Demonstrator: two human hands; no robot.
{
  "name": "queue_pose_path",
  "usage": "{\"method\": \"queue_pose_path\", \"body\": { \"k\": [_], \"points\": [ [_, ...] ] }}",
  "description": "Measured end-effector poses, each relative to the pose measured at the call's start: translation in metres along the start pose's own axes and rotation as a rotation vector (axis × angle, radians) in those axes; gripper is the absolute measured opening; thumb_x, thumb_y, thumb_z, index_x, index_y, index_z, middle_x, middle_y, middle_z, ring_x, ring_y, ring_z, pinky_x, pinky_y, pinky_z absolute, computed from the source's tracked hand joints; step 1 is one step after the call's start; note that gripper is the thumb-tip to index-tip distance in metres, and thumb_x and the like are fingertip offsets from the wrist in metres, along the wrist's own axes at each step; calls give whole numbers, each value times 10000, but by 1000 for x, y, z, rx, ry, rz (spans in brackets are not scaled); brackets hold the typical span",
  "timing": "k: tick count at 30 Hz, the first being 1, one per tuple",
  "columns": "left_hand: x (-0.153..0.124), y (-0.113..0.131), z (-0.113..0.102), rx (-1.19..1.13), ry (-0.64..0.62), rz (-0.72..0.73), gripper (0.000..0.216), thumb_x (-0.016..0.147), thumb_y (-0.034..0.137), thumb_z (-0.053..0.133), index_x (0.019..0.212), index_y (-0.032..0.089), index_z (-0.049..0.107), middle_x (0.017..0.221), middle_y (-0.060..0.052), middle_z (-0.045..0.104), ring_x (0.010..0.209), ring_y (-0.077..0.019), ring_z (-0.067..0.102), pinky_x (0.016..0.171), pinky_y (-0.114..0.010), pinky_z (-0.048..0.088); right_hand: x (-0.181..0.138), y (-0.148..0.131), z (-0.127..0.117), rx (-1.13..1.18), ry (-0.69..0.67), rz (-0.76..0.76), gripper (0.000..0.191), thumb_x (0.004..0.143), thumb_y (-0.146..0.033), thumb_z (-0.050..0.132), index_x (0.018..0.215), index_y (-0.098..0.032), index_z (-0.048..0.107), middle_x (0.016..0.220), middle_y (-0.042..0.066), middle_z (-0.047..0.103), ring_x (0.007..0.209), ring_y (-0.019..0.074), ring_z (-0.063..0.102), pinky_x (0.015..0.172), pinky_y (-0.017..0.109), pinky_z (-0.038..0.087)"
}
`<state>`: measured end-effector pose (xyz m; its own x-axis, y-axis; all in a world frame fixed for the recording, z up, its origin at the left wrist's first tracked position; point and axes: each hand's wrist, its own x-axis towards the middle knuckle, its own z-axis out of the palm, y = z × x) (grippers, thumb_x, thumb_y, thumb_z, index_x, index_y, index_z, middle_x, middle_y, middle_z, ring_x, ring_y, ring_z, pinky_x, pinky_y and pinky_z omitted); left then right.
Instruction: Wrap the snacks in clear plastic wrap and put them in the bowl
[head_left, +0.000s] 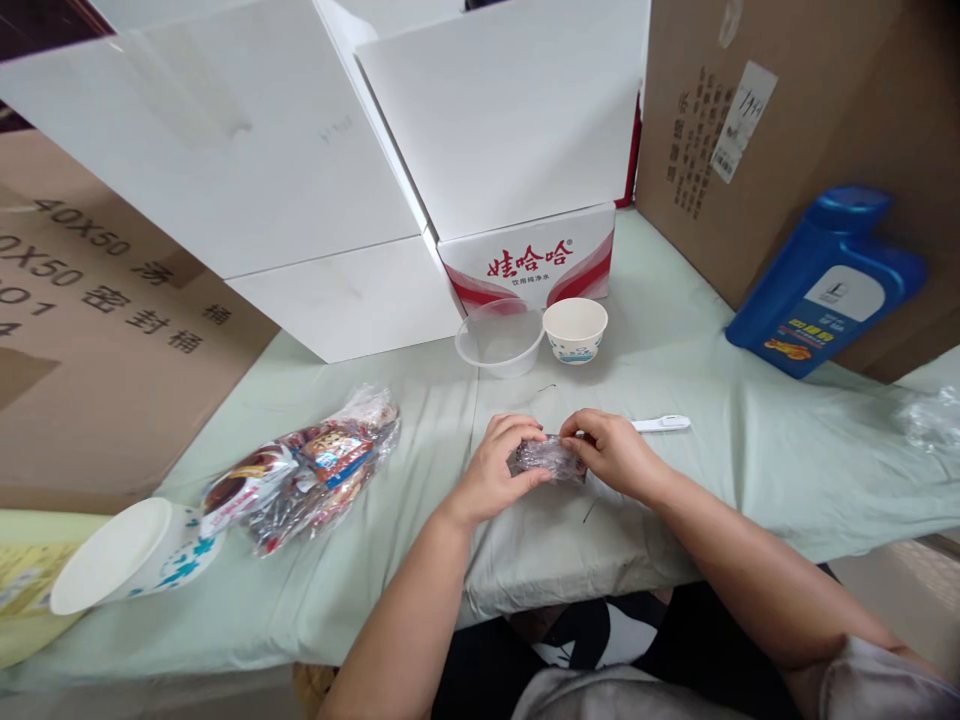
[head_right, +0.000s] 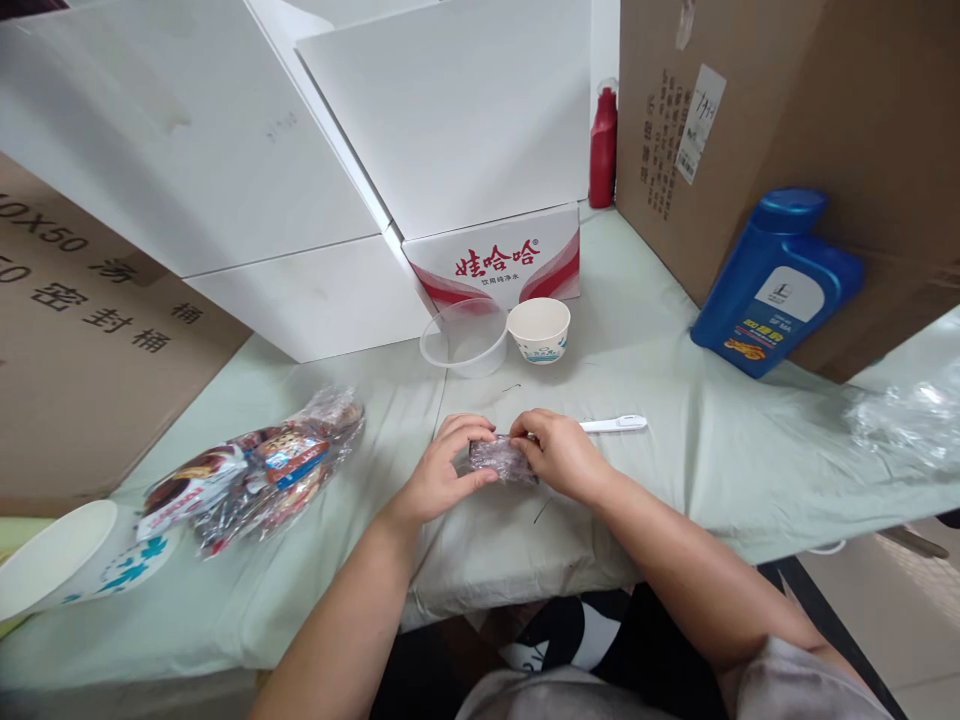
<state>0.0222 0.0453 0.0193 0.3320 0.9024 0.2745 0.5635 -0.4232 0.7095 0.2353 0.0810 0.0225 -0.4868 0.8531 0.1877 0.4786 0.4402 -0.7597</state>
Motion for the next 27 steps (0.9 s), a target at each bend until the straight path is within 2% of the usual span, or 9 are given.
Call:
{"method": "queue_pose_path", "body": {
  "k": [4,7,9,11,14,17,21,24,27],
  "points": [
    [1,-8,-2,-52,-31,-97,224,783,278,688,995,215,651,1107,-83,628,1076,-238,576,912,-366,488,-2,0,5,-58,29,-3,164,884,-212,563,1039,-209,613,1003,55,641,804,159,618,732,297,483],
    [2,-10,-2,-106,-56,-157,142,847,284,596,942,196,655,1057,-80,632,986,-218,611,825,-334,505,-4,-3,9,-135,-81,-142,444,797,-303,714,1203,-223,552,1163,94,581,926,200,609,788,330,493],
    [2,-7,0,-115,-92,-155,219,799,330,681,973,200,652,1070,-77,627,999,-232,609,848,-349,501,-4,-5,10,-235,-129,-184,335,816,-284,694,1127,-217,588,1091,90,603,979,224,589,803,332,473],
    [1,-3,2,-87,-127,-155,465,661,349,819,1060,213,624,1116,-76,614,1045,-258,595,897,-373,492,-3,-6,11,-275,-114,-130,99,886,-213,578,980,-211,609,957,63,631,899,199,595,753,298,445],
    [-1,0,8,13,-81,-169,624,589,263,855,1139,228,560,1127,-61,601,1066,-260,581,946,-392,475,-1,-3,11,-195,-46,-1,88,906,-170,489,866,-210,555,836,29,637,733,157,579,668,268,401],
    [-1,-2,11,55,-2,-160,522,665,179,768,1133,221,540,1078,-46,598,1008,-223,589,900,-354,491,-1,0,10,-124,59,48,58,891,-197,465,848,-221,495,780,20,626,674,162,560,628,273,380],
    [0,-4,9,85,31,-73,110,768,156,640,859,215,622,991,-42,614,975,-207,589,887,-337,482,-2,3,8,38,253,78,60,889,-276,458,850,-231,465,721,7,601,637,162,557,604,275,394],
    [1,-7,5,35,188,-83,51,797,185,589,761,212,615,918,-43,637,945,-207,596,889,-349,478,-3,6,3,239,382,95,111,887,-325,475,839,-225,465,745,10,614,644,153,571,612,276,424],
    [3,-18,0,-216,491,-207,68,812,273,575,799,208,558,894,-37,644,847,-176,615,803,-319,505,-2,13,-5,360,506,80,96,859,-299,483,805,-221,469,785,20,625,704,160,585,655,291,450]
  ]
}}
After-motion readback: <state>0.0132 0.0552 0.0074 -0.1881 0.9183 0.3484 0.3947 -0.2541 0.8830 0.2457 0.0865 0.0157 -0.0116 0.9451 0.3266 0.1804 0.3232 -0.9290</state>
